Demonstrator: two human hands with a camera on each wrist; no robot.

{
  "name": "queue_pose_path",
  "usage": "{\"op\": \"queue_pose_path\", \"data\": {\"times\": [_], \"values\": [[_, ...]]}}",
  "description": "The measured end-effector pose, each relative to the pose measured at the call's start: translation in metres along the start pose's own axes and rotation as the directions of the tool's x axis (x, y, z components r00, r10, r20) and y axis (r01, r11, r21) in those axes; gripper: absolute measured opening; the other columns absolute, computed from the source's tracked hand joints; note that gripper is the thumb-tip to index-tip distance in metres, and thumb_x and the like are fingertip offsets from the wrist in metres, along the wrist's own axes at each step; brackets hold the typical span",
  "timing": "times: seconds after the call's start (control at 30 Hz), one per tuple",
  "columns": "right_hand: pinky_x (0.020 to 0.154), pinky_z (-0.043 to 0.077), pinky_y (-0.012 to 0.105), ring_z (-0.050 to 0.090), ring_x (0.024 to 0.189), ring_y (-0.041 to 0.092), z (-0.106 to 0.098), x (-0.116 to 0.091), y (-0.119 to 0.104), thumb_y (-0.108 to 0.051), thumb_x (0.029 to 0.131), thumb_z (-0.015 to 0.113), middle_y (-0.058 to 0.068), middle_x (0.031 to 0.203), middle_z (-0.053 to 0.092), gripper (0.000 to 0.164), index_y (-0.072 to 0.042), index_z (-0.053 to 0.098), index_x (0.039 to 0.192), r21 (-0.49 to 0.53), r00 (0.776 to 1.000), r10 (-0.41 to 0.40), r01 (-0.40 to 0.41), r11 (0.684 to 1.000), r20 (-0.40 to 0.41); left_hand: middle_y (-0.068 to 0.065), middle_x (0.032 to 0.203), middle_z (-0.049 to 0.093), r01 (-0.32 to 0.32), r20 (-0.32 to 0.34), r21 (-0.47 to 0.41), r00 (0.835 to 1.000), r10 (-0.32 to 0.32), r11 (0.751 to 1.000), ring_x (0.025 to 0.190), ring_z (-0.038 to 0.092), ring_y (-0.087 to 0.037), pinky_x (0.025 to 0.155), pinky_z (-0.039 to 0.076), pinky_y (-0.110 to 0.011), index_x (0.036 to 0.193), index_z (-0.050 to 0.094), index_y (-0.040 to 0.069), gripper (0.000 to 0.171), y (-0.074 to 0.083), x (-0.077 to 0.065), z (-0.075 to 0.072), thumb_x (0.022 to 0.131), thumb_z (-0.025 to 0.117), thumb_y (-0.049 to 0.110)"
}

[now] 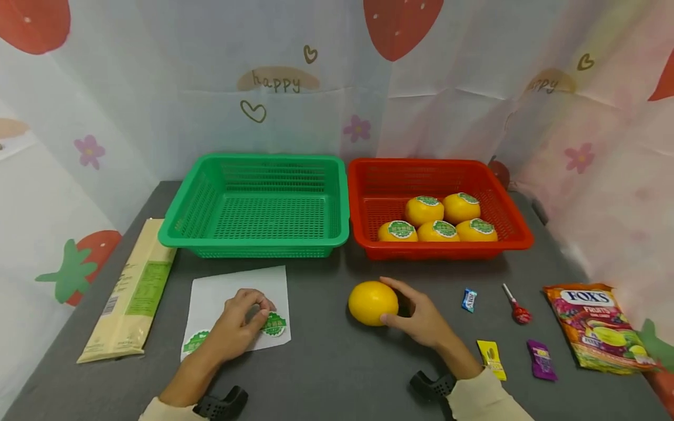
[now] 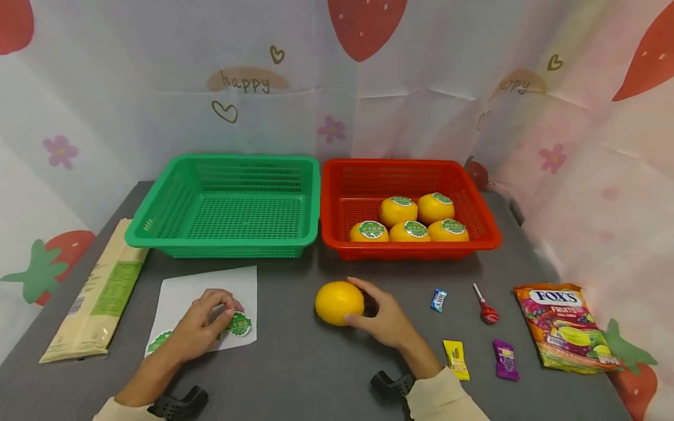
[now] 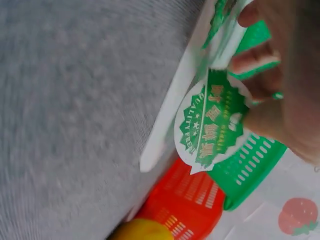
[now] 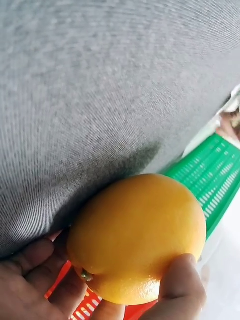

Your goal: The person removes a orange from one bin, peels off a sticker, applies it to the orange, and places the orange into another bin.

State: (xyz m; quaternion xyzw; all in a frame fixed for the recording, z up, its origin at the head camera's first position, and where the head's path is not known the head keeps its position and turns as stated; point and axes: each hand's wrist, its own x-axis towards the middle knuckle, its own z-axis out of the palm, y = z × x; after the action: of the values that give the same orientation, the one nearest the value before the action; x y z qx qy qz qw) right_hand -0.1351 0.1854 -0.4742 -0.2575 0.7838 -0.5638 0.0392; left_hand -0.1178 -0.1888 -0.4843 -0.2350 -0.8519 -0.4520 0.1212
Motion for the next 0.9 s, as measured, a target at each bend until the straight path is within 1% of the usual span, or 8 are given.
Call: {"op": "queue_pose_path", "data": {"times": [0.1, 0.17, 0.3, 0.43, 0.57, 0.63, 0.77, 0.9], "values": [[0.095, 0.044, 0.035, 0.054, 0.111, 0.028, 0.004, 0.002, 0.004, -0.003, 0.086, 0.072, 0.01, 0.137, 0.051, 0.063, -0.001, 0.045, 0.143, -0.005, 1.0, 0.003, -0.003, 1.0, -0.013, 0.006, 0.091, 0.057, -0.038, -0.062, -0.036, 0.997, 0.035, 0.999, 0.094, 0.047, -0.017, 0.082, 0.034, -0.045, 0.085, 0.056, 0.018, 0.024, 0.017, 0.01, -0.001, 0.09, 0.062, -0.004], [0.095, 0.044, 0.038, 0.055, 0.111, 0.029, 0.005, 0.002, 0.003, -0.001, 0.085, 0.073, 0.011, 0.137, 0.052, 0.064, 0.0, 0.045, 0.142, -0.01, 1.0, 0.01, -0.01, 1.0, -0.028, 0.007, 0.088, 0.054, -0.069, -0.078, -0.07, 0.995, 0.064, 0.995, 0.088, 0.046, -0.017, 0.077, 0.036, -0.04, 0.087, 0.058, 0.017, 0.023, 0.032, 0.021, 0.003, 0.09, 0.063, -0.005], [0.095, 0.045, 0.041, 0.055, 0.111, 0.033, 0.006, 0.003, -0.016, 0.002, 0.083, 0.072, 0.018, 0.135, 0.052, 0.063, 0.003, 0.046, 0.14, -0.024, 0.999, -0.006, 0.005, 1.0, -0.041, 0.009, 0.085, 0.055, -0.099, 0.008, -0.169, 0.995, 0.102, 0.981, 0.086, 0.045, -0.02, 0.077, 0.038, -0.037, 0.09, 0.061, 0.015, 0.014, 0.062, 0.052, 0.02, 0.093, 0.062, 0.001], [0.095, 0.044, 0.037, 0.055, 0.111, 0.03, 0.006, 0.004, -0.029, 0.0, 0.084, 0.072, 0.018, 0.135, 0.052, 0.062, 0.003, 0.046, 0.14, -0.039, 1.0, -0.006, 0.005, 0.999, -0.024, 0.011, 0.085, 0.056, -0.083, 0.115, -0.187, 0.988, 0.106, 0.979, 0.088, 0.045, -0.02, 0.079, 0.039, -0.039, 0.089, 0.063, 0.014, 0.007, 0.084, 0.08, 0.045, 0.093, 0.064, 0.008], [0.094, 0.045, 0.038, 0.055, 0.109, 0.03, 0.006, 0.005, -0.03, 0.001, 0.084, 0.072, 0.018, 0.134, 0.052, 0.062, 0.003, 0.045, 0.14, -0.04, 1.0, -0.011, 0.01, 0.999, -0.014, 0.012, 0.083, 0.055, -0.057, 0.197, -0.159, 0.976, 0.088, 0.986, 0.087, 0.043, -0.016, 0.076, 0.038, -0.038, 0.087, 0.064, 0.015, 0.008, 0.094, 0.099, 0.068, 0.093, 0.066, 0.01], [0.093, 0.045, 0.039, 0.055, 0.109, 0.029, 0.005, 0.004, -0.03, 0.002, 0.084, 0.072, 0.018, 0.132, 0.053, 0.062, 0.003, 0.045, 0.14, -0.039, 1.0, -0.02, 0.02, 0.999, -0.014, 0.012, 0.083, 0.056, -0.046, 0.225, -0.155, 0.971, 0.08, 0.987, 0.086, 0.042, -0.017, 0.075, 0.037, -0.036, 0.086, 0.065, 0.015, 0.007, 0.096, 0.105, 0.077, 0.092, 0.066, 0.011], [0.094, 0.044, 0.039, 0.054, 0.112, 0.029, 0.005, 0.004, -0.028, 0.003, 0.083, 0.072, 0.017, 0.133, 0.053, 0.062, 0.004, 0.045, 0.14, -0.03, 0.999, -0.042, 0.041, 0.999, -0.014, 0.011, 0.081, 0.056, -0.029, 0.245, -0.141, 0.968, 0.063, 0.99, 0.087, 0.044, -0.025, 0.074, 0.036, -0.037, 0.085, 0.065, 0.014, 0.007, 0.097, 0.113, 0.089, 0.091, 0.067, 0.01], [0.096, 0.043, 0.039, 0.053, 0.114, 0.035, 0.004, 0.004, -0.026, 0.003, 0.083, 0.073, 0.017, 0.133, 0.053, 0.063, 0.004, 0.046, 0.14, -0.024, 0.998, -0.064, 0.064, 0.998, -0.014, 0.011, 0.079, 0.055, -0.023, 0.246, -0.115, 0.968, 0.051, 0.993, 0.088, 0.046, -0.029, 0.081, 0.033, -0.043, 0.084, 0.065, 0.013, 0.008, 0.094, 0.114, 0.098, 0.091, 0.067, 0.01]]}}
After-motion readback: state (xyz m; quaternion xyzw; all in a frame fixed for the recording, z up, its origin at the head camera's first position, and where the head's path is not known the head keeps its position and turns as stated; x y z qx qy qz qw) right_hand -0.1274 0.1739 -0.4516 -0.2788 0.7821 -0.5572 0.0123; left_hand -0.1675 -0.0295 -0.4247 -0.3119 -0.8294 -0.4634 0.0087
